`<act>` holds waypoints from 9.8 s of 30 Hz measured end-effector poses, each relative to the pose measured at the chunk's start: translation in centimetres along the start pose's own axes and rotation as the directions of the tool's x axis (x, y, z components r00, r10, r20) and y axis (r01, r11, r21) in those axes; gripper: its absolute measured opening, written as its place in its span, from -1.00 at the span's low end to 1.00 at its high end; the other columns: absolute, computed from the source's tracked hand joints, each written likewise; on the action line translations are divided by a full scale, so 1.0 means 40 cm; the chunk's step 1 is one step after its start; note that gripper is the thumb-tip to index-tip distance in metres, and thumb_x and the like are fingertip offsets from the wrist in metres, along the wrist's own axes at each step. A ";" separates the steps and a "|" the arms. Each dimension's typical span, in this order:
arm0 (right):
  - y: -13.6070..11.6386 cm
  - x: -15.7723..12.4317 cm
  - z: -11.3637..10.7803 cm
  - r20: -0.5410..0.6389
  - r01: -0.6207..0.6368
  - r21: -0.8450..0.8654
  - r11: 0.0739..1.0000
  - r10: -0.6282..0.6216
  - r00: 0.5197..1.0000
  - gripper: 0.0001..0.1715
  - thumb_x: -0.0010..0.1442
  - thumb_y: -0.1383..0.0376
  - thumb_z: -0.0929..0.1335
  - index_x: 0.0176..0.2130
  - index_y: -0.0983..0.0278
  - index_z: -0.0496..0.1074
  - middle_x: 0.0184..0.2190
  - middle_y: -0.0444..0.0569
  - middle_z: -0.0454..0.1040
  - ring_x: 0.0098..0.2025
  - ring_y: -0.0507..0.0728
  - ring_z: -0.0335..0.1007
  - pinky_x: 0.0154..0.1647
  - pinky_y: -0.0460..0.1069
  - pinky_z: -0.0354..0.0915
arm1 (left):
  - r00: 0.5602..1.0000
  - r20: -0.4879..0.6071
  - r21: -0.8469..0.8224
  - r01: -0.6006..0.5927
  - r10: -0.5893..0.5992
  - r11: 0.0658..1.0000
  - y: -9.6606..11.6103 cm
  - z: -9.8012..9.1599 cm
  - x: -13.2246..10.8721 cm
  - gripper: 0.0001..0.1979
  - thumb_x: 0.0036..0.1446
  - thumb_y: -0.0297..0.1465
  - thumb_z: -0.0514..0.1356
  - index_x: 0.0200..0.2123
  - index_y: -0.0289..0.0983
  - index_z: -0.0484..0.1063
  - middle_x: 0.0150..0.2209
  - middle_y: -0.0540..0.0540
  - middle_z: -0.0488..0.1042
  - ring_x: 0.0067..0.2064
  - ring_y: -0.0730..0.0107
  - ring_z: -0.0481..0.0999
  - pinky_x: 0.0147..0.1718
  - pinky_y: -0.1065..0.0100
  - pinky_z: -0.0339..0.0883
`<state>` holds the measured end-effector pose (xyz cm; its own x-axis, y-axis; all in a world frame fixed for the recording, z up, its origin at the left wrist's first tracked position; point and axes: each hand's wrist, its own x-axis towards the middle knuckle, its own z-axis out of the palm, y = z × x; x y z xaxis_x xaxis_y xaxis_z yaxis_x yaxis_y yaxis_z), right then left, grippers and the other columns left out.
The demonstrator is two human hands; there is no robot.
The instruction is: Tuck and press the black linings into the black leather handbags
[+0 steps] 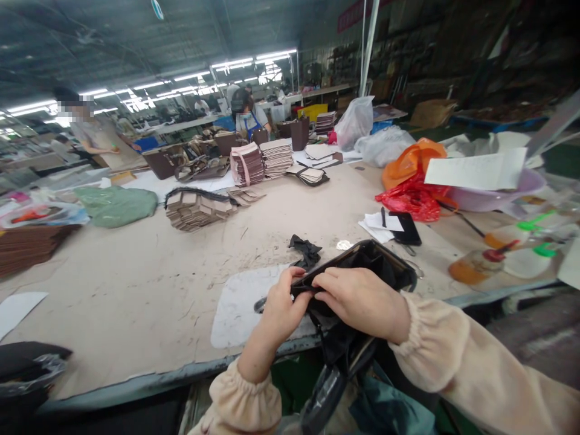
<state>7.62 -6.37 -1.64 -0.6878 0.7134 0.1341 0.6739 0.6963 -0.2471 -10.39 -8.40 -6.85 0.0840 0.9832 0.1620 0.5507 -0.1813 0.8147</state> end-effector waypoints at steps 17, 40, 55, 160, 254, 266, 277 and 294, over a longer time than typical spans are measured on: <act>-0.021 0.023 -0.008 -0.055 0.167 -0.039 0.985 -0.169 0.984 -0.74 0.27 0.30 0.19 -0.15 0.26 0.41 -0.30 -0.05 0.39 -0.29 0.04 0.31 -0.33 -0.06 0.17 | 0.999 0.040 0.061 -0.028 0.026 0.998 0.002 -0.006 -0.005 -0.72 0.06 -0.48 0.11 -0.11 -0.23 0.24 -0.16 -0.09 0.44 -0.13 0.29 0.45 -0.15 0.26 0.31; -0.005 0.016 0.005 -0.125 0.099 0.086 0.991 -0.088 0.988 -0.76 0.26 0.28 0.21 -0.14 0.23 0.40 -0.24 -0.06 0.39 -0.25 0.00 0.33 -0.26 -0.11 0.20 | 0.989 -0.032 0.000 -0.147 0.146 0.989 -0.028 -0.012 -0.030 -0.68 0.09 -0.39 0.15 -0.04 -0.23 0.33 -0.15 -0.10 0.49 -0.17 0.35 0.50 -0.15 0.33 0.39; -0.008 0.016 0.010 -0.081 0.137 -0.033 0.990 -0.139 0.987 -0.73 0.27 0.33 0.18 -0.33 0.27 0.43 -0.38 -0.08 0.42 -0.34 0.00 0.28 -0.39 -0.08 0.10 | 0.985 -0.068 0.001 -0.158 0.157 0.987 -0.038 -0.009 -0.041 -0.70 0.12 -0.38 0.14 -0.05 -0.23 0.39 -0.13 -0.09 0.52 -0.15 0.35 0.52 -0.12 0.34 0.40; 0.043 0.023 -0.035 -0.108 -0.308 -0.018 0.951 0.304 0.946 -0.74 0.21 0.21 0.26 -0.37 0.28 0.47 -0.35 -0.01 0.53 -0.28 0.13 0.47 -0.38 -0.06 0.25 | 0.947 -0.279 0.197 -0.104 0.157 0.975 -0.026 0.011 0.015 -0.79 0.07 -0.31 0.19 -0.25 -0.27 0.54 -0.30 -0.10 0.57 -0.29 0.33 0.54 -0.28 0.36 0.43; 0.151 0.029 -0.044 -0.128 -0.402 -0.002 0.915 0.399 0.908 -0.76 0.17 0.19 0.29 -0.24 0.24 0.49 -0.29 0.02 0.53 -0.24 0.13 0.44 -0.37 -0.06 0.19 | 0.991 0.088 0.376 -0.127 0.101 0.918 0.044 -0.020 0.122 -0.72 0.12 -0.22 0.10 -0.44 -0.28 0.45 -0.53 0.00 0.43 -0.46 0.41 0.37 -0.43 0.40 0.20; 0.175 0.066 -0.046 -0.077 -0.450 0.053 0.891 0.453 0.888 -0.71 0.14 0.16 0.30 -0.25 0.24 0.53 -0.30 0.04 0.55 -0.23 0.14 0.44 -0.34 -0.06 0.22 | 0.993 0.114 0.292 -0.021 -0.013 0.956 0.050 -0.003 0.183 -0.67 0.04 -0.14 0.12 -0.35 -0.26 0.52 -0.51 0.00 0.46 -0.45 0.39 0.38 -0.48 0.42 0.16; 0.184 0.086 -0.039 -0.054 -0.483 0.073 0.873 0.487 0.872 -0.67 0.14 0.14 0.29 -0.24 0.28 0.52 -0.29 0.11 0.53 -0.23 0.17 0.43 -0.29 -0.03 0.24 | 0.993 0.082 0.243 0.058 -0.080 0.968 0.020 -0.001 0.217 -0.65 -0.09 -0.10 0.20 -0.62 -0.28 0.33 -0.68 0.09 0.22 -0.59 0.52 0.16 -0.60 0.46 -0.03; 0.173 0.079 -0.055 -0.029 -0.508 0.087 0.857 0.512 0.858 -0.65 0.13 0.14 0.31 -0.20 0.29 0.52 -0.25 0.12 0.53 -0.20 0.18 0.43 -0.25 -0.03 0.24 | 0.998 0.040 0.073 0.042 -0.045 0.996 -0.010 -0.030 0.165 -0.68 0.03 -0.18 0.16 -0.34 -0.32 0.49 -0.40 -0.05 0.49 -0.35 0.39 0.41 -0.37 0.42 0.27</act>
<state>10.69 0.86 -0.83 -0.2372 0.9713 0.0166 0.9036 0.2269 -0.3633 -11.06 -1.86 -5.45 0.0926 0.9904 0.1030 0.6132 -0.1382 0.7777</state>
